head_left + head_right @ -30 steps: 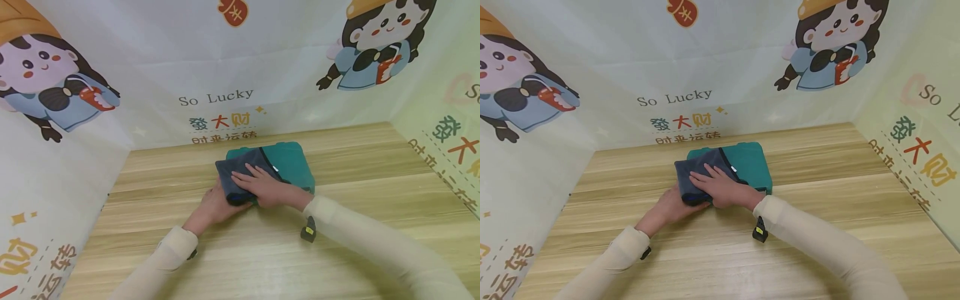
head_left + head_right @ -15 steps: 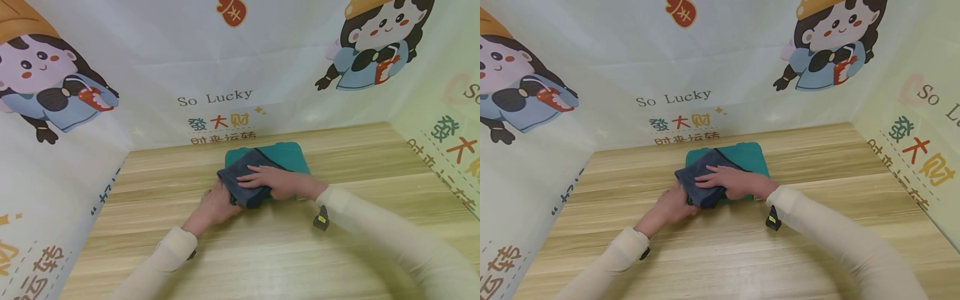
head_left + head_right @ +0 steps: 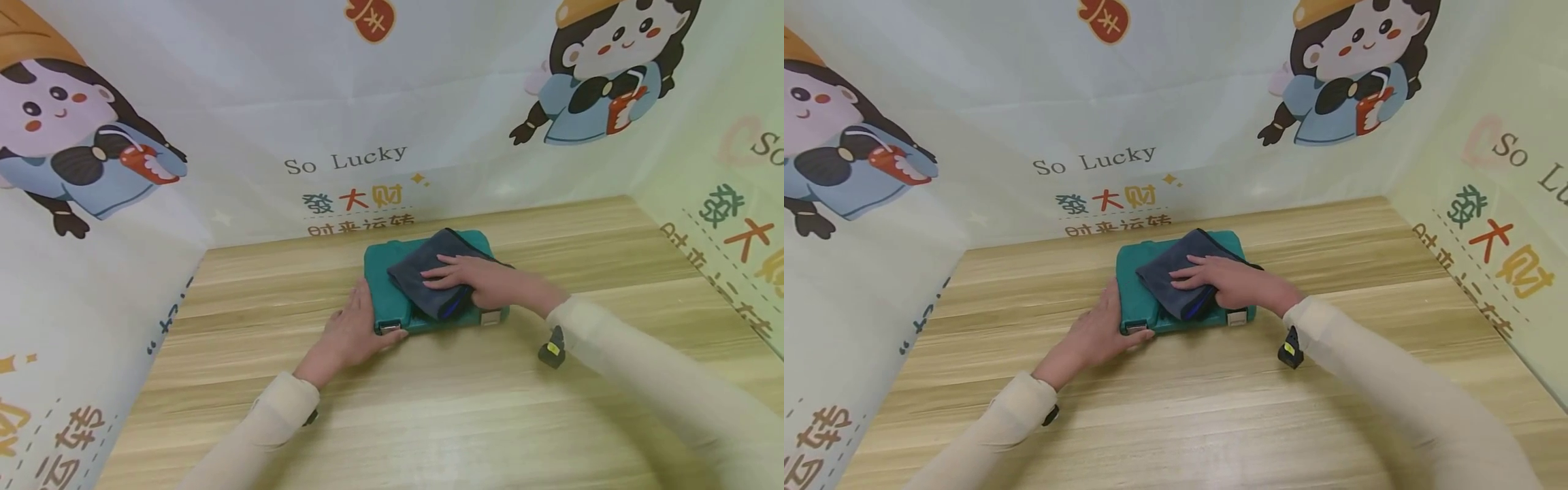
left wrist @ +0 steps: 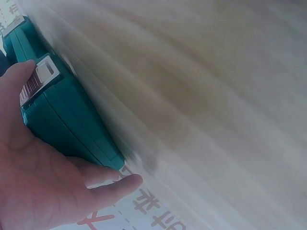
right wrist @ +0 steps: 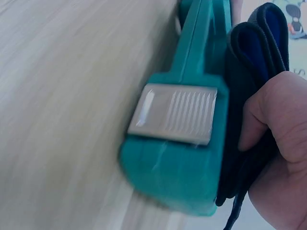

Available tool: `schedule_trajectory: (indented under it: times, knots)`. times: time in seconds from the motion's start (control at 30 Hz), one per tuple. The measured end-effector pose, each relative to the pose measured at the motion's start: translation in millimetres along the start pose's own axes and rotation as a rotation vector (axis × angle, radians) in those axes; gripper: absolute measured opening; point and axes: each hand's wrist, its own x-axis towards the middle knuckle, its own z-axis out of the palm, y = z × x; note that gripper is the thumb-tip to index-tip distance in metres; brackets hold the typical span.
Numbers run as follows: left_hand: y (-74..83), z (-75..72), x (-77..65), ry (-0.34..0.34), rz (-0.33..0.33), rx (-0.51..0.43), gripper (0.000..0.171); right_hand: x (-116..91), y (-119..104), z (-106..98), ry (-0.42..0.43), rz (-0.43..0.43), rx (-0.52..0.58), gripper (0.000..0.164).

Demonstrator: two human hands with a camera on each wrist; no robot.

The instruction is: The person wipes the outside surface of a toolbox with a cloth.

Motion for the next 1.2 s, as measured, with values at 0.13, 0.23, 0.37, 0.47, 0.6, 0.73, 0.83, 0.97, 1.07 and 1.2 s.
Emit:
schedule_trajectory:
  times: [0.13,0.23,0.37,0.47,0.6,0.73,0.83,0.97,1.07,1.2]
  knots:
    - [-0.1,0.2,0.0,-0.003,-0.005,-0.006,0.126,-12,9,1,0.031,0.035,0.002,0.086]
    - [-0.3,0.5,-0.7,-0.002,-0.010,-0.016,0.126,-19,14,2,0.055,0.062,0.007,0.086]
    - [-1.2,1.2,-1.1,0.005,-0.006,-0.020,0.126,-26,18,3,0.087,0.086,0.000,0.087]
    - [-1.5,1.4,-0.8,0.008,0.004,-0.017,0.126,-33,18,4,0.110,0.102,-0.008,0.087]
    - [-1.9,1.3,-0.3,0.004,0.012,-0.011,0.125,-40,16,6,0.127,0.135,-0.010,0.086]
    - [-2.5,1.6,-0.2,0.000,0.014,-0.004,0.126,-43,9,9,0.122,0.179,-0.028,0.085]
    - [-2.2,1.2,-0.6,0.003,0.017,-0.002,0.126,-44,0,10,0.104,0.227,-0.051,0.082]
    - [-1.4,-0.3,-0.8,0.002,0.019,-0.002,0.124,-45,-12,12,0.093,0.265,-0.101,0.077]
    - [-0.8,-1.2,-1.3,0.005,0.025,0.000,0.123,-44,-19,15,0.092,0.277,-0.164,0.074]
    - [-0.1,-1.5,-2.4,0.011,0.031,0.000,0.122,-42,-31,21,0.102,0.307,-0.267,0.072]
